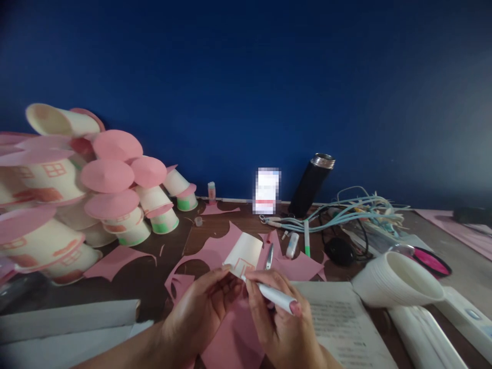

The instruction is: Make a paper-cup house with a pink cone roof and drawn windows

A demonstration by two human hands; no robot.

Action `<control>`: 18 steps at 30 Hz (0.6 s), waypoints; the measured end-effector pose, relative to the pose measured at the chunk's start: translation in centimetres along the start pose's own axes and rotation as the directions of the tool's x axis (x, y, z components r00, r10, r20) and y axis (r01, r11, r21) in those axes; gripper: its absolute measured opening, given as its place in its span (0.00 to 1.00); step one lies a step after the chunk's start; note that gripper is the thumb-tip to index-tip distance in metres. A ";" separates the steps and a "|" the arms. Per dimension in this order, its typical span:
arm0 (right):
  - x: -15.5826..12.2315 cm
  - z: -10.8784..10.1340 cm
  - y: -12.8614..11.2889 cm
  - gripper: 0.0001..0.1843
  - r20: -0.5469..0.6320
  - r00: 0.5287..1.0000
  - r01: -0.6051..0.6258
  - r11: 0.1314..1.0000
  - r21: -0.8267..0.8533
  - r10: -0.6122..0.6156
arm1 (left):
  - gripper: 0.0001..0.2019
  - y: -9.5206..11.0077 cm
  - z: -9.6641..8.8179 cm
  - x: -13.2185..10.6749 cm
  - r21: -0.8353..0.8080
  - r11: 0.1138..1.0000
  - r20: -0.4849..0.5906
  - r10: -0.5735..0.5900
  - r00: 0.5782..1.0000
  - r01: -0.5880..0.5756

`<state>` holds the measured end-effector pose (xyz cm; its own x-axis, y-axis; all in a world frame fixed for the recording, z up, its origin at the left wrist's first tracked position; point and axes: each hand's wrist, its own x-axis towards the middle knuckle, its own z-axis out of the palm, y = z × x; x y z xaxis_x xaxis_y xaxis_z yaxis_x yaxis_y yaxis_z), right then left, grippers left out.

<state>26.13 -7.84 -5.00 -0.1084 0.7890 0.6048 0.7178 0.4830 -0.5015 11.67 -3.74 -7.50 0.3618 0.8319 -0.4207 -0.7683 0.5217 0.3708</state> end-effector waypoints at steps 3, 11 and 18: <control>0.1 0.0 0.0 0.08 -0.038 0.999 -0.017 1.000 0.009 0.017 | 0.07 0.0 0.1 -0.1 0.007 1.000 -0.012 -0.010 1.000 0.010; 0.0 -0.2 0.0 0.08 -0.030 0.999 -0.038 0.999 0.039 0.039 | 0.05 -0.1 0.0 -0.1 0.002 1.000 0.025 -0.012 1.000 0.011; -0.2 -0.2 -0.1 0.08 -0.012 0.999 -0.046 0.998 0.033 0.047 | 0.05 -0.1 -0.1 0.0 -0.004 1.000 0.010 -0.015 1.000 0.015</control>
<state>26.25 -8.09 -4.90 -0.0665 0.8062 0.5879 0.6987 0.4583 -0.5494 11.70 -3.84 -7.61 0.3784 0.8260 -0.4179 -0.7648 0.5333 0.3615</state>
